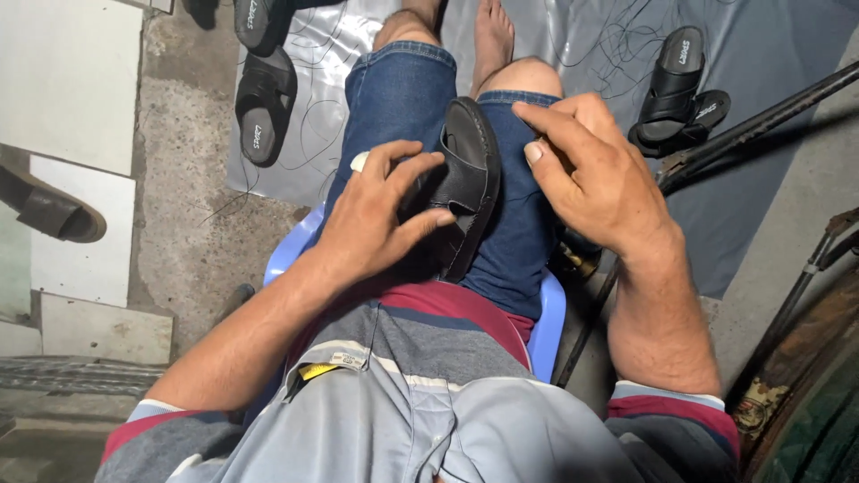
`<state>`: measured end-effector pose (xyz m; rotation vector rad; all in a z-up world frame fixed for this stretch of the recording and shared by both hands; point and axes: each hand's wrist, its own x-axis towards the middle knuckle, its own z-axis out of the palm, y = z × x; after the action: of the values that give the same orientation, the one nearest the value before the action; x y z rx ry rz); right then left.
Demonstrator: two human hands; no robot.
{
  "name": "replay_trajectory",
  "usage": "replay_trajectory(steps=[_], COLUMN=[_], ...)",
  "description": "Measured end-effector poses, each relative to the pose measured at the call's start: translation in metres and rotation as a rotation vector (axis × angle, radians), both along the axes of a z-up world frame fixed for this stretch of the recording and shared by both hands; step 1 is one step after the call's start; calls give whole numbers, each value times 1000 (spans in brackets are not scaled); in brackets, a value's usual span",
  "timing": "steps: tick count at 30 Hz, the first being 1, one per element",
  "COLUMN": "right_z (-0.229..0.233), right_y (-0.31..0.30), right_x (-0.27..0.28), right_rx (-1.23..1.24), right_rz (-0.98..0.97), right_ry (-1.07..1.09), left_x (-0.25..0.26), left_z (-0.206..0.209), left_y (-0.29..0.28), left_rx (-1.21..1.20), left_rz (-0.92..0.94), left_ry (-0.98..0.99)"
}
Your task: Hand-stitching a leather strap onto a black sandal using a needle and thread.
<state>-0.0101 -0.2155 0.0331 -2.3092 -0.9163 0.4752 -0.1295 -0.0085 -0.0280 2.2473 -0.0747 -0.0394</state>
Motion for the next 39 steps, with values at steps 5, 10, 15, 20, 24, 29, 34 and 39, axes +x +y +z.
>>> replay_trajectory(steps=[5, 10, 15, 20, 24, 29, 34, 39], right_z=[-4, -39, -58, -62, -63, -64, -71, -78], right_y=[2, 17, 25, 26, 29, 30, 29, 32], right_x=[8, 8, 4, 1, 0, -5, -6, -6], right_rx=[109, 199, 358, 384, 308, 305, 325, 322], right_rz=[-20, -269, -401, -488, -549, -527, -459, -444], right_ry=[-40, 183, 364, 280, 246, 181, 45, -30], left_x=[37, 92, 127, 124, 114, 113, 126, 138], left_z=[1, 3, -8, 17, 25, 31, 49, 45], left_y=[18, 48, 45, 34, 38, 34, 16, -6], left_rx=[-144, 87, 292, 326, 87, 138, 432, 481], left_rz=[2, -134, -455, -488, -596, -711, -819, -957], left_ry=[59, 158, -14, 124, 173, 379, 655, 832])
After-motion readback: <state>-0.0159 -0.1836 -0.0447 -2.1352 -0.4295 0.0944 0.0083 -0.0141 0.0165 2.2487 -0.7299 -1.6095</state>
